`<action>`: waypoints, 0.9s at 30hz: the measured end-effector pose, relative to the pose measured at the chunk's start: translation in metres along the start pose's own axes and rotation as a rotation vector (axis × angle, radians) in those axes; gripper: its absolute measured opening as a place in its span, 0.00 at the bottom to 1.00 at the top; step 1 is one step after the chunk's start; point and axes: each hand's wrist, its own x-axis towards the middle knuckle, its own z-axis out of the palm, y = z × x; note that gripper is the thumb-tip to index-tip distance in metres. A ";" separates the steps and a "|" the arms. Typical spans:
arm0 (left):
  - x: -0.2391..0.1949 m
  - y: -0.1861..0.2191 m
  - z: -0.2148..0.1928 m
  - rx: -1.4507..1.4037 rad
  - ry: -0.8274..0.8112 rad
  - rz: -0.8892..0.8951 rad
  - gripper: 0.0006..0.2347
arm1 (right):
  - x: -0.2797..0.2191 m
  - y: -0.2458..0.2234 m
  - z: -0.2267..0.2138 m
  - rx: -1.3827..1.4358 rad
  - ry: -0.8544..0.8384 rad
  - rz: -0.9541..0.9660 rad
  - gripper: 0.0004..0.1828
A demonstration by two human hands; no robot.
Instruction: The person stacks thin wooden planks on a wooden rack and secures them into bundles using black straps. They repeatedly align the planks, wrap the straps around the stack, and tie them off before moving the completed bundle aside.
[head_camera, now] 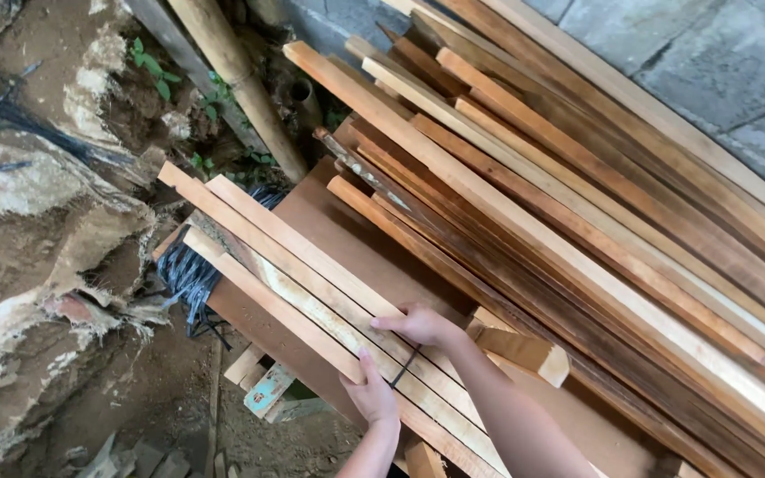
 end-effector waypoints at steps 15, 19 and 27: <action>0.000 -0.001 -0.001 -0.096 -0.029 0.022 0.33 | 0.009 0.004 0.000 0.082 -0.054 0.113 0.59; 0.001 -0.003 -0.002 0.073 -0.029 -0.028 0.42 | -0.028 0.008 0.011 0.122 0.225 -0.109 0.42; -0.012 0.009 -0.013 0.120 -0.092 -0.065 0.40 | -0.156 0.147 0.059 0.017 0.755 -0.461 0.28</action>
